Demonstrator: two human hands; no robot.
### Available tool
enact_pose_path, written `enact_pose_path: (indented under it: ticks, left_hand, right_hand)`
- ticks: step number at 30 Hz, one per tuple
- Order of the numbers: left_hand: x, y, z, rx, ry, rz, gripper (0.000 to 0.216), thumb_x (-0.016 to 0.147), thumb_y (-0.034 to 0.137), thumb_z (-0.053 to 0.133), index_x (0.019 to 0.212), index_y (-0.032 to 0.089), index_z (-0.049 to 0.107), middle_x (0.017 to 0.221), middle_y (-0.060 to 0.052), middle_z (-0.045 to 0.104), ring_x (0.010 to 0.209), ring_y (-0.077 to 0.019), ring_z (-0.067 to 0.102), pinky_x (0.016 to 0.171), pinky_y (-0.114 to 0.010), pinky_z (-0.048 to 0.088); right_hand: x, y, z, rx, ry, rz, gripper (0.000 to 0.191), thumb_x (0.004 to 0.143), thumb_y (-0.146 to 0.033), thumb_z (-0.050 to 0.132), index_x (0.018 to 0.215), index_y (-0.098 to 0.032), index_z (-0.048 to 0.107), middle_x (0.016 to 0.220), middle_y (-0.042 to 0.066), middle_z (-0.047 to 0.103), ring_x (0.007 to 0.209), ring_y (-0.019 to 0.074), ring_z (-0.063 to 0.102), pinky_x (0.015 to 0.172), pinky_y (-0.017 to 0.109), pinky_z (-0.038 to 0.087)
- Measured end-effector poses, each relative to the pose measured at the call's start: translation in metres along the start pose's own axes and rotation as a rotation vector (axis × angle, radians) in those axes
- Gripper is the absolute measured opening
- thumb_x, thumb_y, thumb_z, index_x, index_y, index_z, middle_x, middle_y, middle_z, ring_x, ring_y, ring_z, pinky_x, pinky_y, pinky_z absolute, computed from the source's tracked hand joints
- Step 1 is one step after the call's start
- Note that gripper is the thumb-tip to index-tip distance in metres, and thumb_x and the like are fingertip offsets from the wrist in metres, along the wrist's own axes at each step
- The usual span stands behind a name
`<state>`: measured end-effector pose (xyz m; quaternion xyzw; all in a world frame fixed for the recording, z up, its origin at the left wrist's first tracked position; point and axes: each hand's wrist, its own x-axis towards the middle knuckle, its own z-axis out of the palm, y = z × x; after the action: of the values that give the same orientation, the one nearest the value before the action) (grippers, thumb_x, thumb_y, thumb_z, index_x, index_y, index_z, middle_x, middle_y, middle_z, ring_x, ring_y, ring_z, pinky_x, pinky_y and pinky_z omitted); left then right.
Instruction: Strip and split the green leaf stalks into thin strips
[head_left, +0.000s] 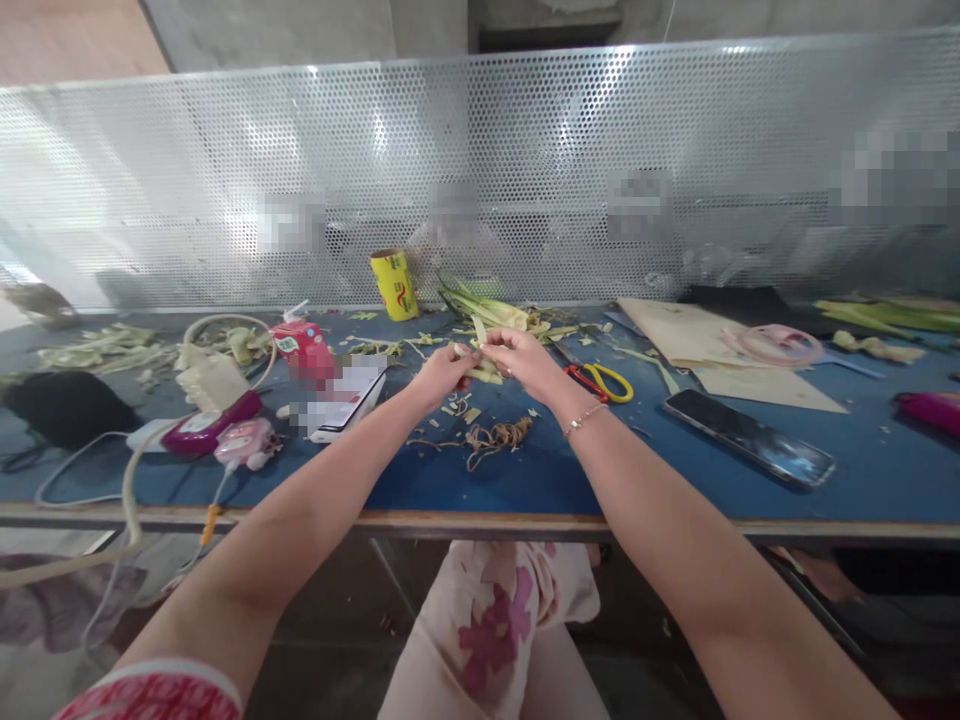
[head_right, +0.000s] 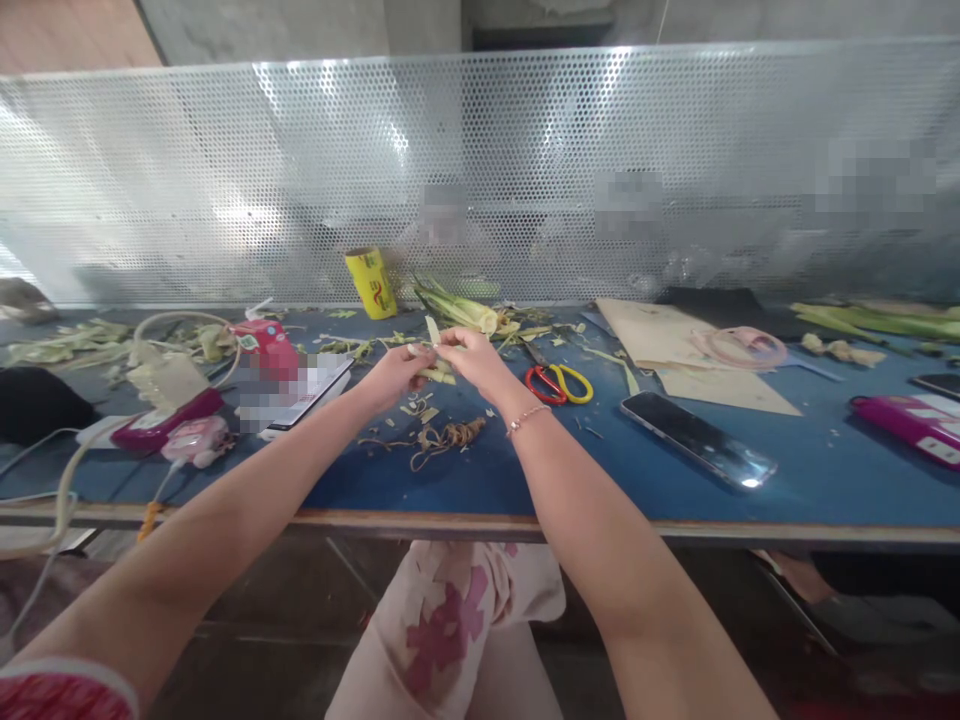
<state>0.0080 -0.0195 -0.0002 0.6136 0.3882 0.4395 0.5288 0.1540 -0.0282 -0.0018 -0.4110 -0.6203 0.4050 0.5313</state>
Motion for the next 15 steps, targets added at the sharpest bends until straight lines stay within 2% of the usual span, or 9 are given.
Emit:
enact_pose_path:
  ticks: [4, 8, 15]
  left_hand:
    - [0.0000, -0.0009, -0.0006, -0.026, -0.040, -0.019, 0.020, 0.078, 0.021, 0.068, 0.067, 0.014, 0.052, 0.051, 0.004, 0.048, 0.039, -0.0027, 0.039, 0.041, -0.017, 0.028]
    - [0.0016, -0.0015, -0.0005, -0.087, -0.042, -0.043, 0.019, 0.079, 0.020, 0.068, 0.068, 0.014, 0.053, 0.053, 0.003, 0.051, 0.040, -0.0024, 0.041, 0.042, -0.017, 0.029]
    - [-0.0007, 0.0056, 0.0025, -0.197, -0.029, -0.120, 0.011, 0.081, 0.019, 0.059, 0.074, 0.015, 0.052, 0.054, 0.000, 0.057, 0.041, -0.0085, 0.051, 0.048, -0.022, 0.042]
  right_hand:
    - [0.0001, -0.0010, 0.0007, 0.069, -0.053, -0.028, 0.023, 0.075, -0.038, 0.065, 0.080, -0.017, 0.057, 0.061, -0.005, 0.047, 0.046, 0.0042, 0.029, 0.044, 0.022, 0.021]
    - [0.0004, 0.0005, -0.0008, 0.062, -0.069, -0.064, 0.026, 0.076, -0.042, 0.065, 0.073, -0.017, 0.056, 0.052, -0.007, 0.037, 0.045, 0.0049, 0.028, 0.044, 0.023, 0.020]
    - [0.0011, 0.0042, -0.0020, -0.009, -0.061, -0.016, 0.026, 0.069, -0.039, 0.068, 0.063, -0.017, 0.055, 0.048, -0.005, 0.042, 0.045, 0.0067, 0.035, 0.047, 0.024, 0.025]
